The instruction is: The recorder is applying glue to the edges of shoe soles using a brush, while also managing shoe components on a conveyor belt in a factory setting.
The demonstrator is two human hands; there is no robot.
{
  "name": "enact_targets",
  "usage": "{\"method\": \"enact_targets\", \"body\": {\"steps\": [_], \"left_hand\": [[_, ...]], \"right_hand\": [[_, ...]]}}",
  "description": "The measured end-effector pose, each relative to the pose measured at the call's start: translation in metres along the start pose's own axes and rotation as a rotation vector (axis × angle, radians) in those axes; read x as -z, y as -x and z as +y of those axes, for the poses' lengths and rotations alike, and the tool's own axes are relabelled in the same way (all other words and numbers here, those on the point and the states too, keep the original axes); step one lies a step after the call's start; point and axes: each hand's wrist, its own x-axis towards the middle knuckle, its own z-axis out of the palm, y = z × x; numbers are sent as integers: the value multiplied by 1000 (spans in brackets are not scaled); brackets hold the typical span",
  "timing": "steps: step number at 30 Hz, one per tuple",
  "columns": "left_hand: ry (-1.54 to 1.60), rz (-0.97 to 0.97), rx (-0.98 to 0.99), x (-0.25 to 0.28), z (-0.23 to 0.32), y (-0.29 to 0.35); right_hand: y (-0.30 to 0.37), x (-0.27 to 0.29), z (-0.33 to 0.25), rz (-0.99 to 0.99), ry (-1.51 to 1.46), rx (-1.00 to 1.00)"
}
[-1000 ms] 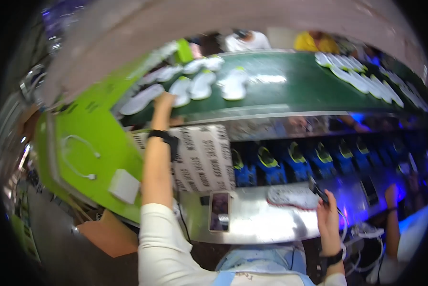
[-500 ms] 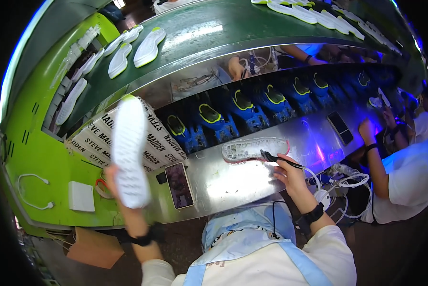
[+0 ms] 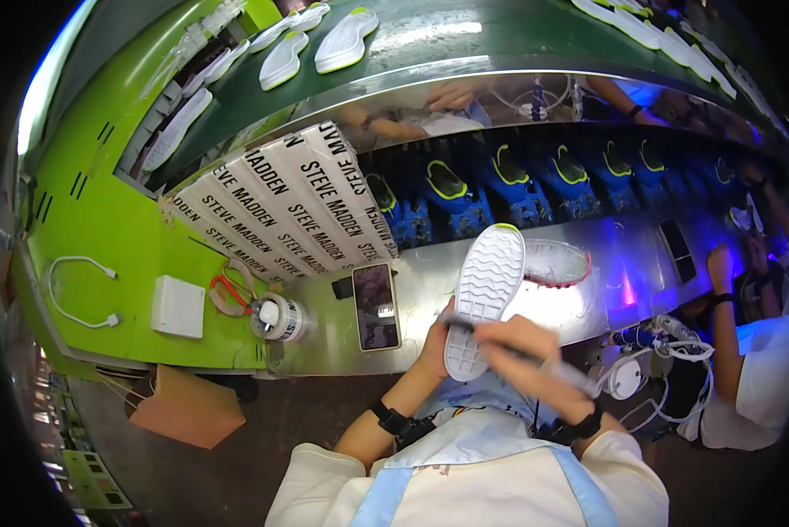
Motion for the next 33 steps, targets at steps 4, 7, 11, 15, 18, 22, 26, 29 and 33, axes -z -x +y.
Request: {"method": "enact_targets", "body": {"steps": [4, 7, 11, 15, 18, 22, 26, 29, 33], "left_hand": [[31, 63, -19, -7, 5, -2], [87, 40, -78, -15, 7, -7], [43, 96, -94, -32, 24, -10], [-184, -20, 143, -48, 39, -16], [-321, 99, 392, -50, 43, -29], [-677, -102, 744, -45, 52, -51], [-1034, 49, 934, -43, 59, -52], [50, -303, 564, -44, 50, -37], [-37, -77, 39, -41, -2, -28]], "right_hand": [[0, 1, 2, 38, 333, 264], [9, -7, 10, -268, 206, 307], [12, 0, 23, -256, -19, 15], [7, 18, 21, -463, -175, -197], [1, 25, 14, -586, 39, 70], [-5, 39, 4, -710, 288, 174], [-8, 62, -9, -760, 293, 285], [-7, 76, -17, -376, -119, 9], [0, 57, -11, -262, 101, -209]]}}
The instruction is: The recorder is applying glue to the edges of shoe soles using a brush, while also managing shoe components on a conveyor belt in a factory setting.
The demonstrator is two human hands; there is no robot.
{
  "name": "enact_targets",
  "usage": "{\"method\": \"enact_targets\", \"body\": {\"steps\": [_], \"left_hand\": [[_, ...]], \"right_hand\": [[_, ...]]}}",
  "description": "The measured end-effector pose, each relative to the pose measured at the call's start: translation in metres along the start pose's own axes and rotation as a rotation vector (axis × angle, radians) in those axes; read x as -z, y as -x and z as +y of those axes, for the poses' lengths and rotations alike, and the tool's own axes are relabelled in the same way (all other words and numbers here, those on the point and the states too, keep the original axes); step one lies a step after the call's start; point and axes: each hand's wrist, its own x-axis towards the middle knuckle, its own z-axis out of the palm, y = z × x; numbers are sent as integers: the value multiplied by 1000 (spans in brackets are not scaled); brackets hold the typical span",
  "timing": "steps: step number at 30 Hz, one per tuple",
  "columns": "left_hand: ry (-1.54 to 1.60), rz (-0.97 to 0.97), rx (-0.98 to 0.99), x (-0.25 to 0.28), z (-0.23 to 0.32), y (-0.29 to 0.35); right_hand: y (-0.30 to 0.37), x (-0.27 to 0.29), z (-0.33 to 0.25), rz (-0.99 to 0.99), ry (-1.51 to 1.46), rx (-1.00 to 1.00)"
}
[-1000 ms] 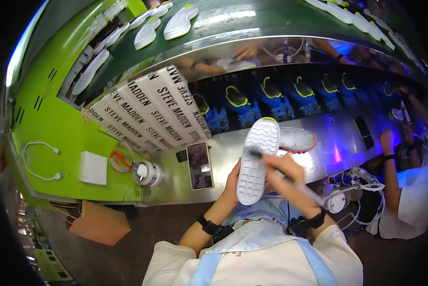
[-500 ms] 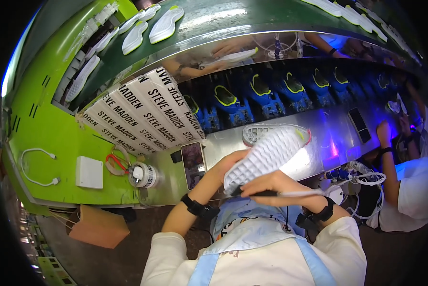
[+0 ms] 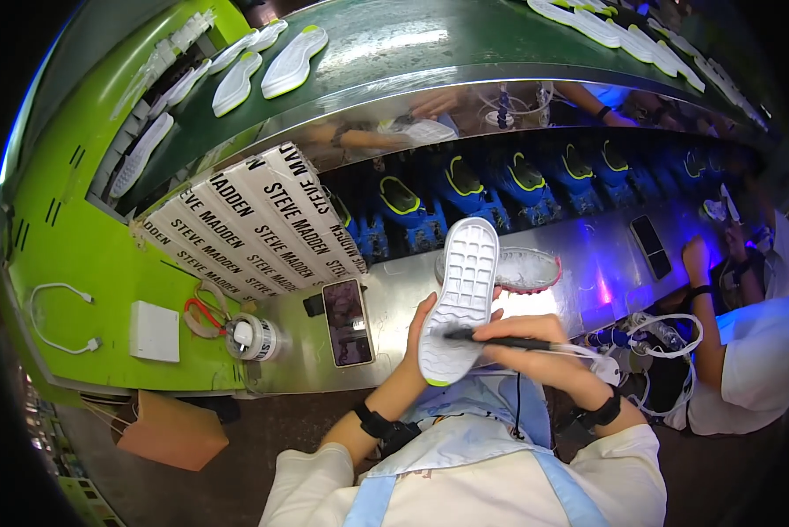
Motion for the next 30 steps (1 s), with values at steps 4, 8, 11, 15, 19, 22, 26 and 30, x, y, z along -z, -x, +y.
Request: {"method": "enact_targets", "body": {"steps": [4, 8, 11, 15, 19, 22, 26, 30], "left_hand": [[215, -325, 65, -2, -14, -3], [332, 6, -104, -5, -7, -8], [257, 65, -138, -8, 1, -5], [233, 41, -59, -13, 6, -4], [142, 88, -99, -19, 14, -7], [44, -4, 28, -25, 24, -9], [-146, 101, 185, -33, 36, -12], [-148, 236, 452, -48, 41, -19]], "right_hand": [[-21, -20, 10, 613, 126, 198], [-19, -43, 6, 23, 293, 559], [-18, -39, 3, 372, 82, 186], [-13, -40, 7, -251, 91, 388], [-7, -37, 15, 98, -149, 109], [-5, -32, 16, -331, -230, -44], [-9, -23, 7, -169, -220, 76], [-9, -14, -1, -266, -164, -308]]}}
